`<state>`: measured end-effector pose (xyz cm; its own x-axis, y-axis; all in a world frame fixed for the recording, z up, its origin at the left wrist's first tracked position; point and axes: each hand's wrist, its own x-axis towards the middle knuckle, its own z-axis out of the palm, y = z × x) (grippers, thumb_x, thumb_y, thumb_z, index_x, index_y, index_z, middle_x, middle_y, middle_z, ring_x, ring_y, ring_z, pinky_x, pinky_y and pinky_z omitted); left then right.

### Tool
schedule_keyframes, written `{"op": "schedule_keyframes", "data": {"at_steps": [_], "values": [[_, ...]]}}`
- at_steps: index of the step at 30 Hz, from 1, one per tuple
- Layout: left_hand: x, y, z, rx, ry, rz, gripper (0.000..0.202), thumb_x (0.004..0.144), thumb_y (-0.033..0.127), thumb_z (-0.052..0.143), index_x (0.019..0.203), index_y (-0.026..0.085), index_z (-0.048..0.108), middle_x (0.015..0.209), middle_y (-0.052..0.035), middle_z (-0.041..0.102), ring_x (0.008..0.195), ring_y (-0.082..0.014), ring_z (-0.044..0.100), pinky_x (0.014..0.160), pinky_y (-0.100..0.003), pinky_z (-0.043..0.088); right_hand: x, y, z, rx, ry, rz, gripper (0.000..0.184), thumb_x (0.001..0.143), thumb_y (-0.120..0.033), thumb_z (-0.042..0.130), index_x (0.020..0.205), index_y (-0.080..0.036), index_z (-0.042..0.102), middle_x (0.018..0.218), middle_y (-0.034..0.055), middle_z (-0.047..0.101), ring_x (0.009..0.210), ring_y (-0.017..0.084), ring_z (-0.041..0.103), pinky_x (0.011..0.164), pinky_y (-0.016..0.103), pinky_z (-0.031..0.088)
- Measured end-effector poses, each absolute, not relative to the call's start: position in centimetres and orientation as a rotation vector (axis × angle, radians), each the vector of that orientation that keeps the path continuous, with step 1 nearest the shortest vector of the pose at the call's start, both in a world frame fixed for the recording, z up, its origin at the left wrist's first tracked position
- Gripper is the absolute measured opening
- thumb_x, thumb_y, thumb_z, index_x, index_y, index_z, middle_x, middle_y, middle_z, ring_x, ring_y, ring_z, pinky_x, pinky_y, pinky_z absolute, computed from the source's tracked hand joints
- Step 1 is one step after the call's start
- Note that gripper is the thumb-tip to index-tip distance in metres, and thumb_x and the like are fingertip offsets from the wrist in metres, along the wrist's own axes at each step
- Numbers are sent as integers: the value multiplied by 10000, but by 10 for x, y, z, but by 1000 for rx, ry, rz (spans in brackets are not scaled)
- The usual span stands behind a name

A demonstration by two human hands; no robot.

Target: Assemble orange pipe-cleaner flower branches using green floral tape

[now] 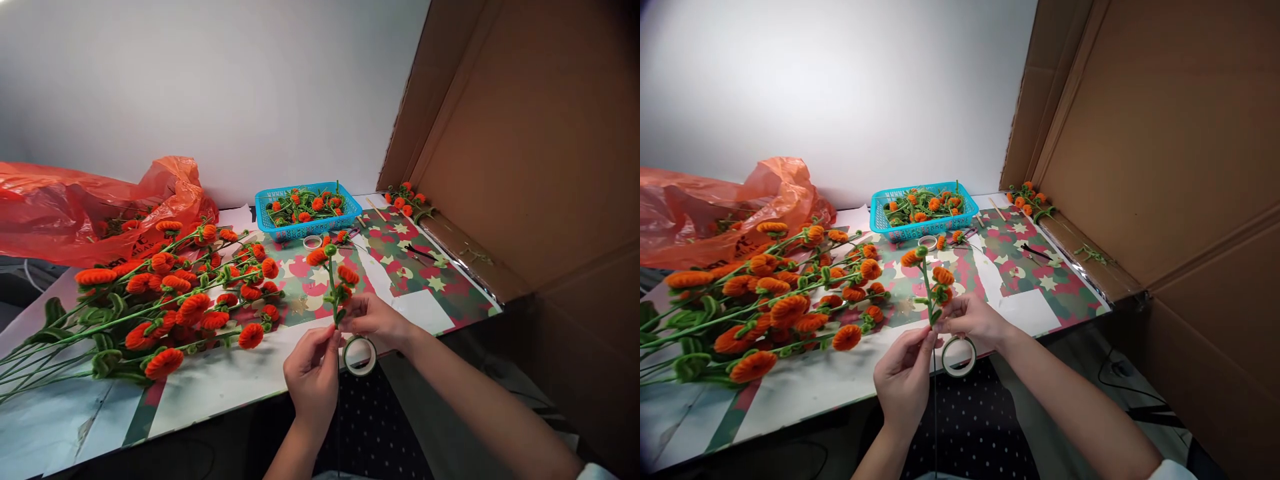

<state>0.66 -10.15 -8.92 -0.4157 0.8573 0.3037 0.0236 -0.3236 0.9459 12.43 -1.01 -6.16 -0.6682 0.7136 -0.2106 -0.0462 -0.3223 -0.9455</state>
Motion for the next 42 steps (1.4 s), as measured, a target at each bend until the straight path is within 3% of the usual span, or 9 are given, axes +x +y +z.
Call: {"op": "schedule_keyframes", "data": {"at_steps": [10, 14, 20, 24, 28, 33, 37, 42], "values": [[0, -97, -81, 765, 1204, 1697, 176, 695, 248, 717, 841, 154, 686, 778, -28, 693, 635, -134, 656, 629, -240, 547, 112, -23, -52, -886, -1367, 1916, 314, 608, -374, 782, 706, -122, 623, 552, -52, 511, 481, 42, 400, 443, 183, 282], [-2, -94, -77, 591, 1101, 1697, 362, 688, 257, 726, 1000, 178, 560, 686, 16, 667, 601, -109, 647, 633, -225, 538, 108, -26, -57, -900, -1302, 1902, 313, 629, -395, 763, 713, -126, 626, 540, -55, 506, 469, 44, 392, 437, 189, 277], [-8, -92, -71, 560, 951, 1637, 411, 669, 226, 740, 836, 231, 364, 621, 69, 630, 579, -96, 628, 600, -206, 510, 111, -25, -58, -910, -1310, 2009, 345, 601, -409, 776, 629, -111, 604, 528, -38, 518, 459, 46, 378, 434, 205, 235], [-14, -93, -70, 668, 1105, 1468, 315, 680, 272, 730, 880, 183, 504, 669, 12, 661, 604, -119, 636, 612, -226, 509, 110, -26, -58, -873, -1241, 1952, 359, 615, -411, 770, 612, -125, 554, 481, -70, 440, 435, 33, 312, 423, 209, 182], [-13, -96, -70, 888, 1253, 1412, 192, 715, 306, 693, 751, 124, 642, 660, -31, 659, 610, -132, 611, 608, -235, 499, 106, -26, -59, -870, -1177, 1910, 357, 621, -406, 769, 605, -127, 545, 464, -79, 402, 425, 31, 290, 417, 210, 162], [-7, -97, -72, 705, 1063, 1469, 170, 742, 304, 673, 767, 138, 649, 648, 3, 604, 574, -86, 556, 584, -200, 475, 105, -28, -55, -836, -1142, 1976, 323, 620, -396, 772, 646, -118, 610, 491, -50, 494, 430, 42, 381, 416, 190, 244], [-4, -98, -72, 438, 805, 1402, 225, 688, 330, 724, 736, 131, 631, 623, 14, 550, 523, -53, 494, 502, -158, 443, 107, -32, -52, -784, -1096, 2176, 331, 631, -417, 758, 719, -118, 646, 486, -40, 535, 417, 61, 445, 423, 193, 331], [-3, -100, -72, 332, 702, 1289, 295, 621, 371, 769, 713, 132, 624, 561, 45, 486, 450, -27, 431, 451, -144, 426, 112, -33, -50, -764, -1164, 2163, 292, 639, -373, 759, 703, -106, 658, 446, -51, 505, 399, 46, 421, 412, 178, 317]]}}
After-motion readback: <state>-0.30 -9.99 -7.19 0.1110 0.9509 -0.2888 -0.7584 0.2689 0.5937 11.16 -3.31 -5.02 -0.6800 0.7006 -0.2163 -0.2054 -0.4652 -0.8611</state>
